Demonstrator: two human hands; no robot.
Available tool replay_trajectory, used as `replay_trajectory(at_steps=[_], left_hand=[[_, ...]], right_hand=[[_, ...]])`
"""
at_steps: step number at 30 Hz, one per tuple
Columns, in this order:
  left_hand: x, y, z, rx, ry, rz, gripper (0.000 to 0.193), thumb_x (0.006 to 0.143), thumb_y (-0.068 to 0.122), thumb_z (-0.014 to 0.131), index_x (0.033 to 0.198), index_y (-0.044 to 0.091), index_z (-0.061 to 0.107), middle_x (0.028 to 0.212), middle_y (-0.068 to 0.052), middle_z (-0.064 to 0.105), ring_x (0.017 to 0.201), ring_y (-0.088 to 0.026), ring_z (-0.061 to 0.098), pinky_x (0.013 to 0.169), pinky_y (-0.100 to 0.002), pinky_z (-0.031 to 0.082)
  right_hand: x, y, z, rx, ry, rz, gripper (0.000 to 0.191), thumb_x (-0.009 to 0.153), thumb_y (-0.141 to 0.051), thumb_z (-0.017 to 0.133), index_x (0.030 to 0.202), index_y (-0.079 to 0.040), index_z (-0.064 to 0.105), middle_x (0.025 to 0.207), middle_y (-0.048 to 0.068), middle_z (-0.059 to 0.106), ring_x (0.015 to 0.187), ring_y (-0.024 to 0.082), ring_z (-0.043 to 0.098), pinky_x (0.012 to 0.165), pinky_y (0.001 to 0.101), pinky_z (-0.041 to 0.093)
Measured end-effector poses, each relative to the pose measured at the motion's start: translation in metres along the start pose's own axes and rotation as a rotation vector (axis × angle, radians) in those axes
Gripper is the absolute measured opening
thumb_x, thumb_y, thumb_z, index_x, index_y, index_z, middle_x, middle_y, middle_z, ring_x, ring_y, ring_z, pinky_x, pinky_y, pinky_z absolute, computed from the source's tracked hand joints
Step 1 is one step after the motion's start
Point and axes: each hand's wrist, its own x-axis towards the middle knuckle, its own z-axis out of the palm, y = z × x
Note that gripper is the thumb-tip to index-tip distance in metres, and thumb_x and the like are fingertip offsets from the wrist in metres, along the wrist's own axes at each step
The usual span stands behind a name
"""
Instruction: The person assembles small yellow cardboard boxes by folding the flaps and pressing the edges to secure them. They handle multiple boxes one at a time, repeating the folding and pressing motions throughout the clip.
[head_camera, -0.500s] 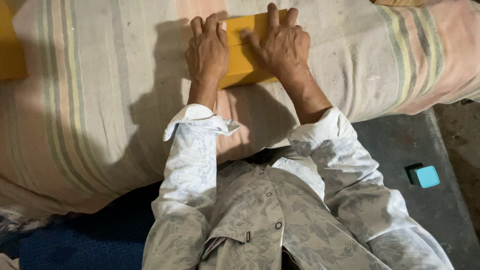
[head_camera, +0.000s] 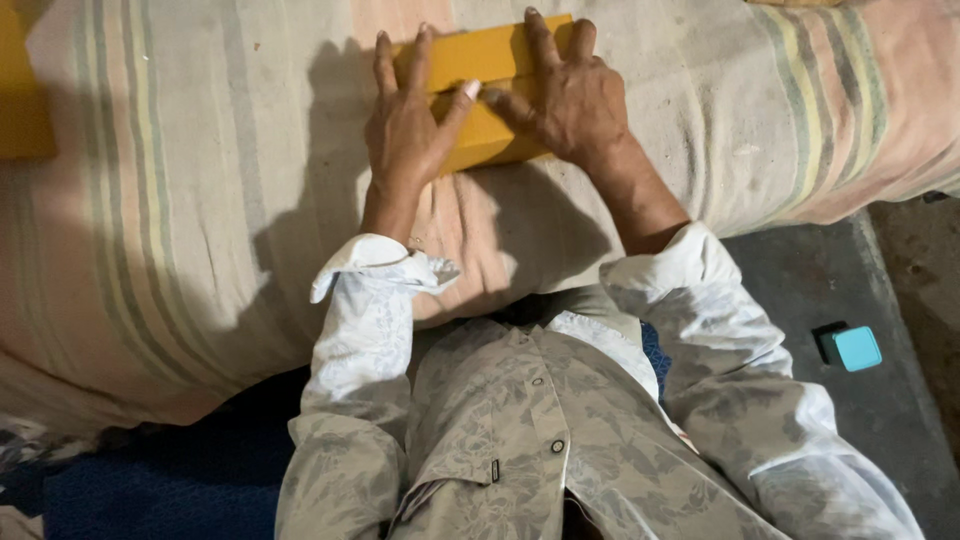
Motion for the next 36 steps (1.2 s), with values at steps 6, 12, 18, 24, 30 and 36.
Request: replay_trajectory(at_steps=[6, 12, 18, 24, 30, 36], left_hand=[[0.009, -0.021, 0.019, -0.251, 0.081, -0.045, 0.071, 0.112, 0.06, 0.04, 0.168, 0.024, 0.013, 0.168, -0.022, 0.034, 0.146, -0.044, 0.045, 0.113, -0.057, 0.043], [0.026, -0.043, 0.015, -0.791, -0.177, -0.303, 0.092, 0.092, 0.076, 0.06, 0.153, 0.008, 0.05, 0.154, -0.021, 0.055, 0.142, -0.035, 0.055, 0.121, -0.049, 0.048], [0.017, -0.028, -0.008, -0.76, -0.323, -0.384, 0.102, 0.082, 0.08, 0.054, 0.16, 0.016, 0.04, 0.163, -0.02, 0.039, 0.148, -0.035, 0.038, 0.116, -0.057, 0.03], [0.006, -0.028, -0.019, -0.901, -0.409, -0.403, 0.107, 0.069, 0.074, 0.067, 0.155, 0.015, 0.042, 0.148, -0.021, 0.051, 0.133, -0.036, 0.052, 0.094, -0.057, 0.052], [-0.016, -0.016, -0.019, -1.498, -0.353, -0.122, 0.087, 0.08, 0.04, 0.092, 0.148, -0.001, 0.055, 0.136, -0.018, 0.063, 0.129, -0.033, 0.06, 0.108, -0.046, 0.055], [0.0, -0.006, -0.047, -0.707, 0.086, 0.574, 0.088, 0.086, 0.027, 0.098, 0.15, 0.002, 0.043, 0.146, -0.016, 0.058, 0.14, -0.035, 0.055, 0.123, -0.046, 0.045]], right_hand=[[0.008, 0.045, 0.044, 0.416, -0.012, 0.075, 0.079, 0.113, -0.062, 0.047, 0.167, -0.007, 0.029, 0.134, 0.038, 0.053, 0.102, 0.052, 0.067, 0.083, 0.0546, 0.056], [0.011, 0.065, 0.05, 1.052, -0.135, 0.349, 0.103, 0.098, -0.064, 0.071, 0.154, 0.008, 0.024, 0.147, 0.033, 0.052, 0.136, 0.043, 0.057, 0.116, 0.0468, 0.049], [0.002, 0.051, 0.031, 1.167, -0.292, 0.435, 0.103, 0.083, -0.069, 0.061, 0.158, -0.004, 0.034, 0.149, 0.026, 0.052, 0.139, 0.045, 0.048, 0.113, 0.0597, 0.038], [-0.023, 0.062, 0.011, 1.401, -0.009, -0.537, 0.109, 0.082, -0.085, 0.049, 0.147, 0.002, 0.049, 0.158, 0.022, 0.04, 0.15, 0.042, 0.039, 0.126, 0.0521, 0.033], [-0.027, 0.064, 0.014, 1.368, -0.317, 0.147, 0.107, 0.088, -0.056, 0.077, 0.166, 0.0, 0.028, 0.164, 0.024, 0.044, 0.156, 0.041, 0.039, 0.128, 0.0507, 0.032], [0.003, 0.094, 0.009, 1.179, -0.086, -0.352, 0.129, 0.082, -0.029, 0.092, 0.172, -0.008, 0.002, 0.168, 0.025, 0.038, 0.153, 0.042, 0.045, 0.127, 0.05, 0.052]])
